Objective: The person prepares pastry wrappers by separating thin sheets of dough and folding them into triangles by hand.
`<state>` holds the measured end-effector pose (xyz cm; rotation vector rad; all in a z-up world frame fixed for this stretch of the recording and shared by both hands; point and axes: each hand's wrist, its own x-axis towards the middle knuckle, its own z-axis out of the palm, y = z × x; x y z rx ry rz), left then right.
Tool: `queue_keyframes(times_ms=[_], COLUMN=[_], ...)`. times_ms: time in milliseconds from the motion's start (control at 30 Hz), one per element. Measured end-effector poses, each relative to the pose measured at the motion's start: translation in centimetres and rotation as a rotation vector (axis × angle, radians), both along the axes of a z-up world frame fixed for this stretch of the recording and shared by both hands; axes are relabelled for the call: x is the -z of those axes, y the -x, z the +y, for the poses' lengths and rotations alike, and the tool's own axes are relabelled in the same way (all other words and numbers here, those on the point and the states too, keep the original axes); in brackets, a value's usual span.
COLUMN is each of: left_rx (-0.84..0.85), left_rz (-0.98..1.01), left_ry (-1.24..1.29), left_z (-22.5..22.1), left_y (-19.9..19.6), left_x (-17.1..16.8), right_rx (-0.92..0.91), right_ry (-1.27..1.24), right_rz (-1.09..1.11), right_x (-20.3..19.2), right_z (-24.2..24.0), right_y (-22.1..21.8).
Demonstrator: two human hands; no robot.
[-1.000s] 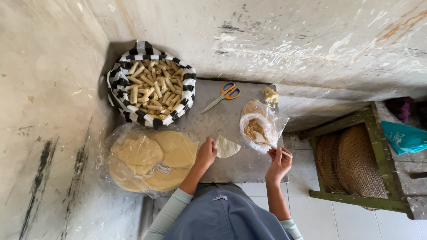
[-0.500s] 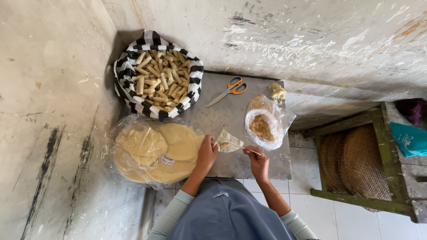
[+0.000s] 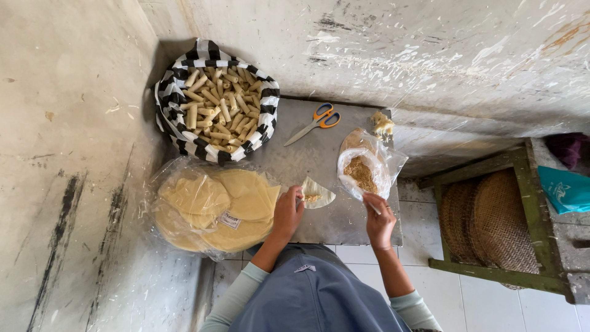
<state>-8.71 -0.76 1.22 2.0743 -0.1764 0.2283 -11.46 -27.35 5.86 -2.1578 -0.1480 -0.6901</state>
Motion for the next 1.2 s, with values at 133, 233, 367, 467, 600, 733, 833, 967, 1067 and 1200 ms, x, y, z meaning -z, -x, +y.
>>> queue_keyframes(times_ms=[133, 233, 367, 467, 600, 733, 833, 967, 1067, 1200], left_rx=[0.054, 0.066, 0.078, 0.096, 0.126, 0.12, 0.118, 0.129, 0.142, 0.151], left_rz=[-0.043, -0.068, -0.06, -0.069, -0.068, -0.087, -0.132, -0.146, -0.147, -0.137], left_ry=[-0.08, -0.125, -0.114, -0.122, -0.127, -0.153, -0.162, -0.151, -0.149, -0.126], left_z=[0.0, 0.2, 0.4, 0.7, 0.8, 0.8, 0.8, 1.1, 1.2, 1.3], left_y=[0.2, 0.5, 0.6, 0.5, 0.5, 0.7, 0.9, 0.9, 1.1, 1.1], left_x=[-1.4, -1.8, -1.8, -1.7, -1.3, -1.1, -1.0, -1.4, -1.8, -2.1], right_rx=[0.113, 0.064, 0.189, 0.148, -0.097, -0.051, -0.065, -0.114, -0.199, -0.271], right_ry=[0.116, 0.237, 0.287, 0.217, 0.136, 0.469, 0.384, 0.228, 0.176, 0.222], right_rz=[0.057, 0.137, 0.089, -0.049, 0.461, 0.307, 0.403, 0.334, 0.312, 0.381], right_x=[-0.4, -0.6, -0.6, -0.2, 1.2, 1.5, 2.0, 2.4, 2.2, 1.2], right_z=[-1.7, -2.5, -2.4, -0.5, 4.7, 7.2, 7.6, 8.4, 9.5, 10.1], right_y=[-1.5, -1.4, -0.2, -0.9, -2.5, -3.8, -4.3, -4.2, -3.5, -2.5])
